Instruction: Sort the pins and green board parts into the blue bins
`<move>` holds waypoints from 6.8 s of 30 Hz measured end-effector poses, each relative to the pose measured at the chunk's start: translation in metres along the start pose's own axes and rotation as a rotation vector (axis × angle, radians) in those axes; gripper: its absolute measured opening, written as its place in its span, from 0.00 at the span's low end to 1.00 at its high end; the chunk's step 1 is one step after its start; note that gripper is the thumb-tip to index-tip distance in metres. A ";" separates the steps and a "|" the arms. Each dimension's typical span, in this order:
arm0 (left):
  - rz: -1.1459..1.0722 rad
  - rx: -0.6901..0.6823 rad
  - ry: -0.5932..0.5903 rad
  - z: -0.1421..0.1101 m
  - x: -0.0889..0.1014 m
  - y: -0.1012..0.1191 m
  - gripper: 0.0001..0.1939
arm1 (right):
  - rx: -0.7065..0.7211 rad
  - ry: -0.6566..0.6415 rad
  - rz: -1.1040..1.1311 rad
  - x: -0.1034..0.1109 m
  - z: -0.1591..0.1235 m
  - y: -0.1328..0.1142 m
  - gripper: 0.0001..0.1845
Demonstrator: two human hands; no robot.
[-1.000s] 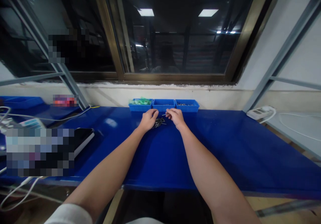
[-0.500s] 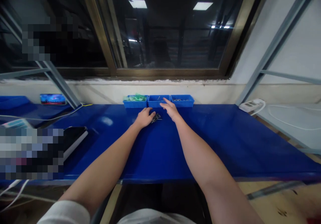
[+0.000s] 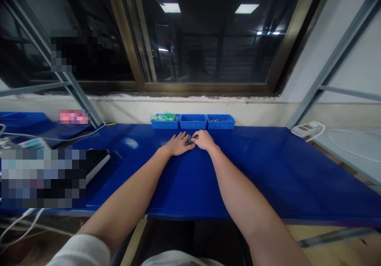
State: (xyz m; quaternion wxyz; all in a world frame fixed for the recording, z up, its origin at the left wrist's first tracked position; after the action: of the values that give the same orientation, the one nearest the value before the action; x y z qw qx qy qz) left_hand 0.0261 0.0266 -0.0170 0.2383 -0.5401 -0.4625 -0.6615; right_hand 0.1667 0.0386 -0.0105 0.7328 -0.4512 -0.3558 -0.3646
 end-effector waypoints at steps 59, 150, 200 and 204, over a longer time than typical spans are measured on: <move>-0.228 -0.057 0.648 0.001 0.028 -0.013 0.10 | -0.115 0.141 0.648 0.020 0.012 -0.003 0.20; -0.357 -0.061 0.733 -0.013 0.041 0.000 0.12 | -0.164 0.122 0.702 0.009 0.015 0.010 0.25; -0.245 -0.350 0.494 -0.007 0.030 0.014 0.10 | -0.068 0.021 0.620 -0.002 0.002 -0.009 0.12; -0.240 -0.343 0.496 -0.006 0.029 0.013 0.10 | -0.090 0.014 0.652 -0.001 0.001 -0.013 0.14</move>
State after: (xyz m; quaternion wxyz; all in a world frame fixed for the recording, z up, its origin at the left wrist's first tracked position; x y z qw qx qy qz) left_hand 0.0255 0.0209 0.0151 0.1695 -0.3364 -0.3325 -0.8646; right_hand 0.1551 0.0355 -0.0058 0.7925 -0.5709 -0.1712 -0.1293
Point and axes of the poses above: each hand's wrist, its own z-axis towards the middle knuckle, its own x-axis out of the back of the hand, y = z × x, the point moved 4 cm from there along z, towards the middle knuckle, and after that the axes turned 9 degrees about -z, right-handed, at the moved point
